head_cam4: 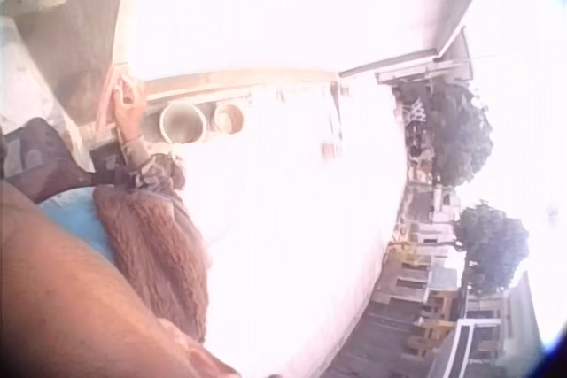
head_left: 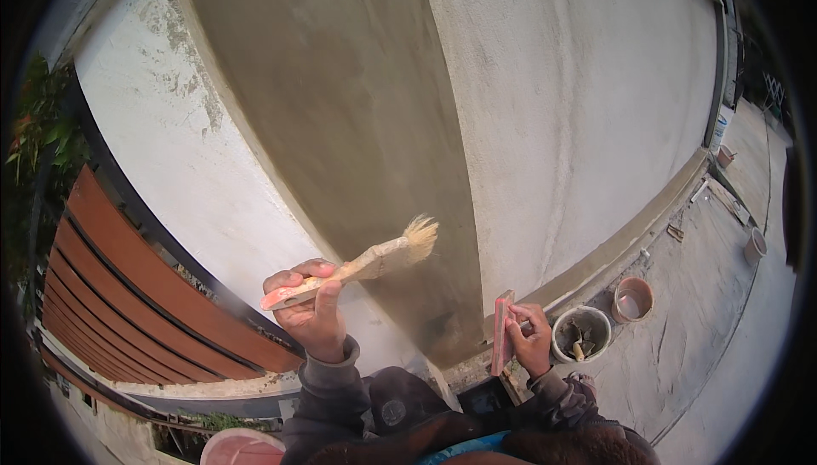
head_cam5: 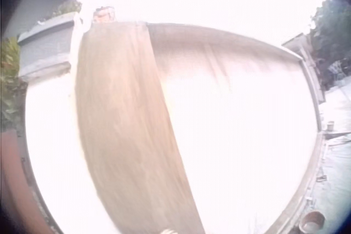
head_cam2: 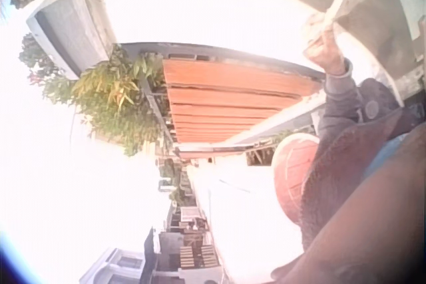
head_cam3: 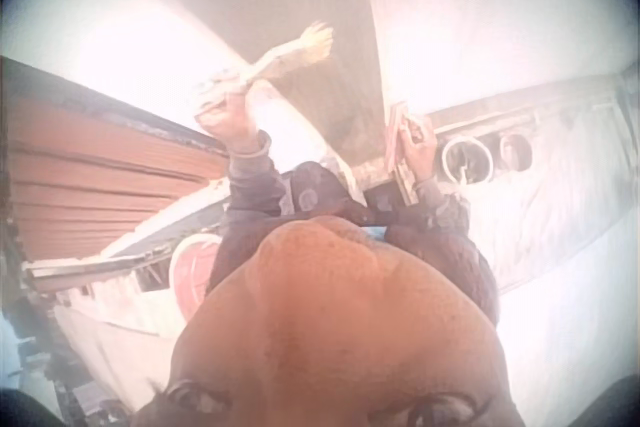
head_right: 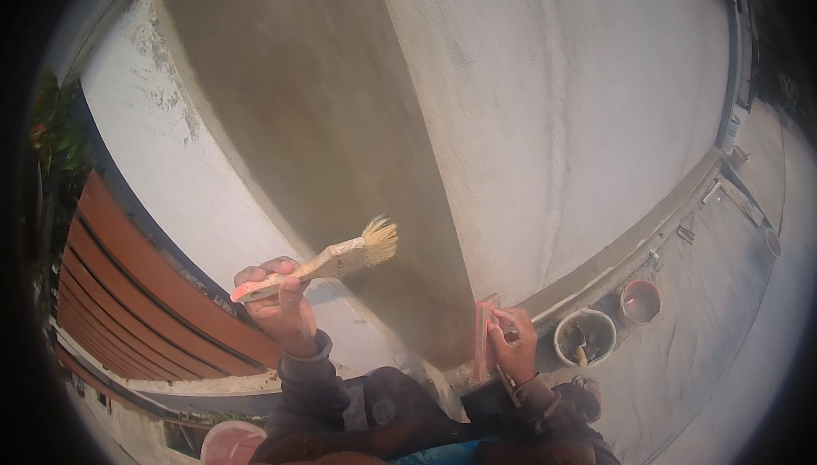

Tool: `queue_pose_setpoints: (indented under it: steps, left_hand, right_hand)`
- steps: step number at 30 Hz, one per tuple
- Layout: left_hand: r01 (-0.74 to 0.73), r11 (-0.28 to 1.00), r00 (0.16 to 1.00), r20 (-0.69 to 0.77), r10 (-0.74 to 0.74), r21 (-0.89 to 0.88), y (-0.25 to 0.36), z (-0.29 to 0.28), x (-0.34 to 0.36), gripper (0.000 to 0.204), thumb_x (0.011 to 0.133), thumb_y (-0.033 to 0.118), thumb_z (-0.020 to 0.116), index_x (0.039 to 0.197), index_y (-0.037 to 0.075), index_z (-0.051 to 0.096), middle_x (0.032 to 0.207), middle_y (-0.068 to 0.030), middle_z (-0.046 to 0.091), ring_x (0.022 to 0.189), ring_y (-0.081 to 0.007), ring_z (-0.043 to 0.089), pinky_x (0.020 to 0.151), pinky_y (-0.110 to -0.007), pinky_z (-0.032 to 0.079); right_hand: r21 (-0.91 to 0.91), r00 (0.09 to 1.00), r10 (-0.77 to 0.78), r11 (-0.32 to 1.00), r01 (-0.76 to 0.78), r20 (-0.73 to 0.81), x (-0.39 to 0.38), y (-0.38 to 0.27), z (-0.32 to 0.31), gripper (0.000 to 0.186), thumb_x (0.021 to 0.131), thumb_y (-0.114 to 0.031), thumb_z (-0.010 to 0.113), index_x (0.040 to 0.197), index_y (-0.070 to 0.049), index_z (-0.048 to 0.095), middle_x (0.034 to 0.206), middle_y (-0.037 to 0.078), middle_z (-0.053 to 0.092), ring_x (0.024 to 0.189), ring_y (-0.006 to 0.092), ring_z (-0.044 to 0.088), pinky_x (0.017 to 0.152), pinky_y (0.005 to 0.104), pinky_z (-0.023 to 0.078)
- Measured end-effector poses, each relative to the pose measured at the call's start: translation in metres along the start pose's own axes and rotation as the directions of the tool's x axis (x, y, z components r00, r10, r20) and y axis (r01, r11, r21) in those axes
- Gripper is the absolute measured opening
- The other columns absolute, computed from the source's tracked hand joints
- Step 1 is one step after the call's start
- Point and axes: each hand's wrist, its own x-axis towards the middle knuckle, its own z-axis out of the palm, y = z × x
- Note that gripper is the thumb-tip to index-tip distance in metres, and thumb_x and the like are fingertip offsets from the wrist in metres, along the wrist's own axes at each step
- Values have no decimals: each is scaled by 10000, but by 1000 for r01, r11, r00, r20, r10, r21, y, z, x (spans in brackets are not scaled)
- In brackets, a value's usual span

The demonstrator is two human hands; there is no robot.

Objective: The person walks to a wall and uses a brush to apply a liquid from a bucket, then smooths the surface with a rectangular trowel. The person repeatedly applies the liquid and smooths the wall section.

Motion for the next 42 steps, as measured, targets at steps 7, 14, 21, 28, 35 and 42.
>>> queue_pose_setpoints:
  steps: [7, 14, 21, 28, 35, 42]
  left_hand:
    - [94, 996, 996, -1, -94, 9, 8, -5, -10, 325, 896, 64, 723, 1140, 6, 517, 984, -181, 695, 954, -213, 658, 902, -356, 532]
    - [264, 952, 960, 58, -275, 154, 11, -5, -19, 331, 907, 176, 748, 1069, -66, 591, 1011, -216, 709, 883, -218, 692, 805, -322, 555]
    - [319, 933, 931, 129, -341, 164, 3, 2, -18, 368, 959, 271, 680, 1055, -79, 622, 1001, -199, 704, 822, -207, 689, 766, -319, 560]
    - [351, 850, 936, -119, -332, 392, 5, 72, -44, 277, 990, 201, 605, 1055, -68, 618, 948, -151, 688, 786, -182, 675, 708, -290, 568]
    - [472, 737, 881, -250, -401, 484, 34, 156, -26, 268, 1017, 191, 563, 1062, -66, 623, 932, -124, 679, 817, -155, 666, 664, -258, 569]
    - [619, 715, 749, -516, -415, 324, 34, 233, -30, 266, 1026, 235, 532, 1040, -17, 615, 911, -129, 676, 823, -169, 673, 695, -313, 573]
  right_hand:
    - [496, 882, 471, 767, -406, -5, -10, 46, -6, 310, 949, -82, 629, 1247, -6, 588, 1071, 62, 622, 951, 126, 615, 723, 274, 545]
    - [759, 776, 605, 418, -499, 177, -31, 97, -4, 278, 1040, -185, 525, 1243, 3, 503, 1102, 111, 628, 978, 209, 652, 842, 350, 555]
    - [795, 802, 544, 360, -488, 246, -9, 104, -27, 278, 1049, -245, 510, 1217, -24, 526, 1080, 76, 633, 954, 175, 649, 830, 335, 548]
    - [682, 781, 532, 438, -586, 329, 67, 147, -124, 219, 1057, -230, 470, 1162, -60, 558, 996, 42, 645, 877, 135, 654, 740, 290, 553]
    - [640, 569, 625, 140, -755, 534, 98, 185, -237, 298, 1014, -290, 434, 1149, -60, 566, 1011, 109, 649, 920, 270, 657, 824, 436, 549]
    - [435, 459, 650, 212, -875, 606, 143, 130, -275, 265, 981, -228, 428, 1062, -43, 599, 1004, 99, 643, 949, 249, 640, 850, 403, 511]
